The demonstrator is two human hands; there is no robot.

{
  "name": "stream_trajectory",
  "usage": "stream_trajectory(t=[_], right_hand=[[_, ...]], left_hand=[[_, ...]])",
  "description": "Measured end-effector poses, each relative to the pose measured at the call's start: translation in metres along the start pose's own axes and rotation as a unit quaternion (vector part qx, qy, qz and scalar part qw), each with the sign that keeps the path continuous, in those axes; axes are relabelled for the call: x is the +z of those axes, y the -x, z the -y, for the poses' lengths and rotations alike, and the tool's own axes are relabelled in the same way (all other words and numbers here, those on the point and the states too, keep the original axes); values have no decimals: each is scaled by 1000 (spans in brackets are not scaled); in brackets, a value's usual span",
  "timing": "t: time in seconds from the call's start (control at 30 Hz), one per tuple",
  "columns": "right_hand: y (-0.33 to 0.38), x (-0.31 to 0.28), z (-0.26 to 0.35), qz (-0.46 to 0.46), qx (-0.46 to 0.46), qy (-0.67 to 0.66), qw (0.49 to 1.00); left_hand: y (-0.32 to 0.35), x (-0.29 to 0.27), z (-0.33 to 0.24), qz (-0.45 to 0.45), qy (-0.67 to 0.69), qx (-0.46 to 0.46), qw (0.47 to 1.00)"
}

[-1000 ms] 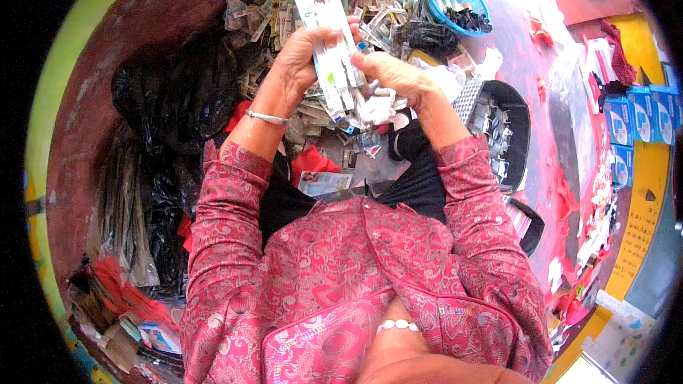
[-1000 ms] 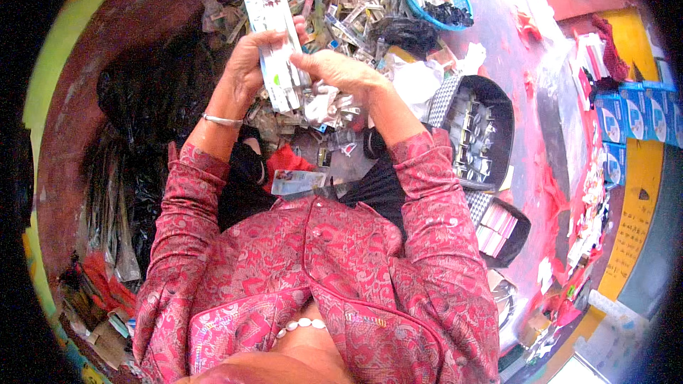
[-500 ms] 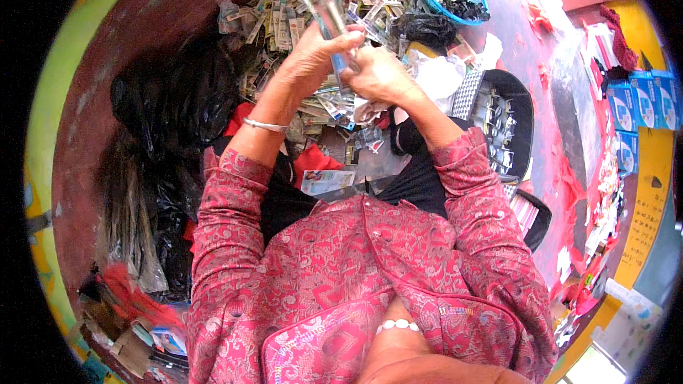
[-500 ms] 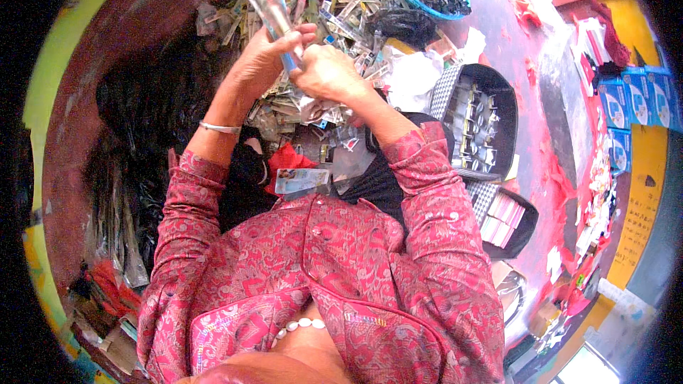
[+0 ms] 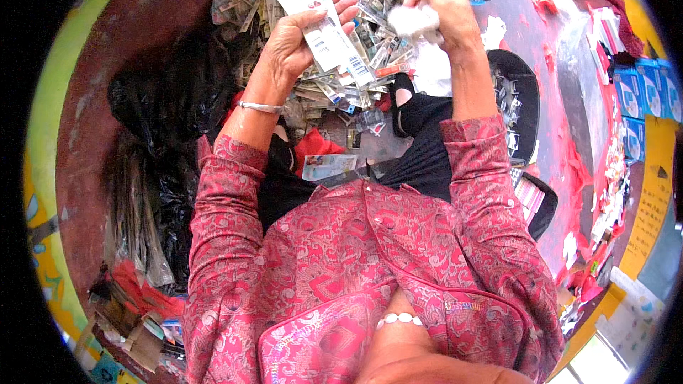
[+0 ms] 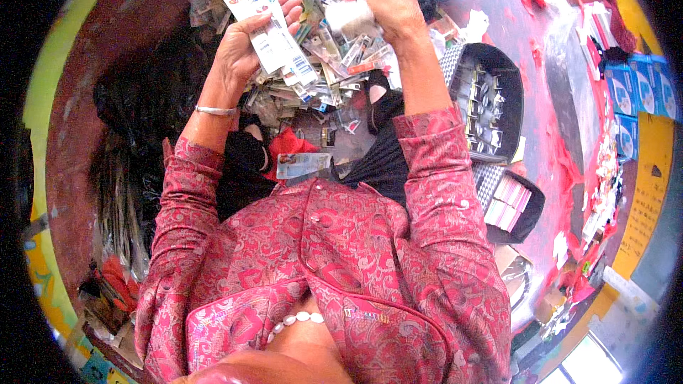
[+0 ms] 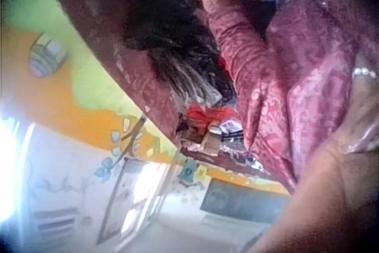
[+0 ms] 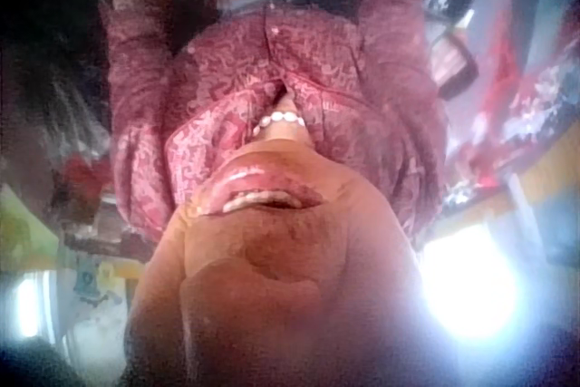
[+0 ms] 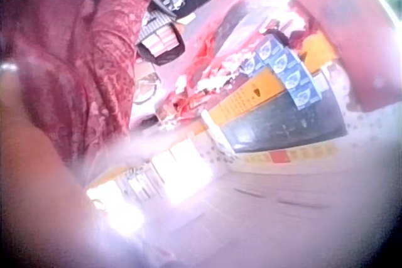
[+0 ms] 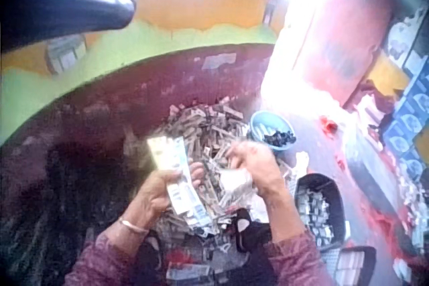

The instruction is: The person sits on the floor and sorts through a large pile of small packaged items, picking them up one by one, inspecting them, and placing them into a plastic bag. The person continues this repetitive sorting process throughout the clip.

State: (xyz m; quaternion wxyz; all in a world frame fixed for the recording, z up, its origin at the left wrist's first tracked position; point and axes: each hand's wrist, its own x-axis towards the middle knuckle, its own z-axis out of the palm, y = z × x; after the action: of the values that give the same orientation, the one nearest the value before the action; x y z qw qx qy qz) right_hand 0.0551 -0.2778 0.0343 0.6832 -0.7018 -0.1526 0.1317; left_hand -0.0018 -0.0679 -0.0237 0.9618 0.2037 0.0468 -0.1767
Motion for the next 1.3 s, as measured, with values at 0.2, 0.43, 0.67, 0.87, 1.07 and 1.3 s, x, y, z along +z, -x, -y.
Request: stream_trajectory(t=[0.2, 0.43, 0.67, 0.87, 1.07, 1.3], right_hand=[[10, 88, -25, -65, -250, 306, 916], [24, 74, -34, -36, -321, 442, 837], [-17, 22, -25, -160, -53, -135, 976], [7, 75, -25, 34, 18, 214, 976], [15, 78, -35, 259, 94, 284, 919], [14, 63, -32, 304, 150, 182, 923]], left_hand=[[-15, -16, 7, -43, 32, -11, 999], [3, -8, -28, -110, 25, 176, 978], [1, -6, -20, -131, 1, 148, 980], [-13, -28, -9, -249, -44, 139, 958], [-1, -13, 1, -205, -131, 49, 969], [10, -2, -1, -98, -90, -10, 991]])
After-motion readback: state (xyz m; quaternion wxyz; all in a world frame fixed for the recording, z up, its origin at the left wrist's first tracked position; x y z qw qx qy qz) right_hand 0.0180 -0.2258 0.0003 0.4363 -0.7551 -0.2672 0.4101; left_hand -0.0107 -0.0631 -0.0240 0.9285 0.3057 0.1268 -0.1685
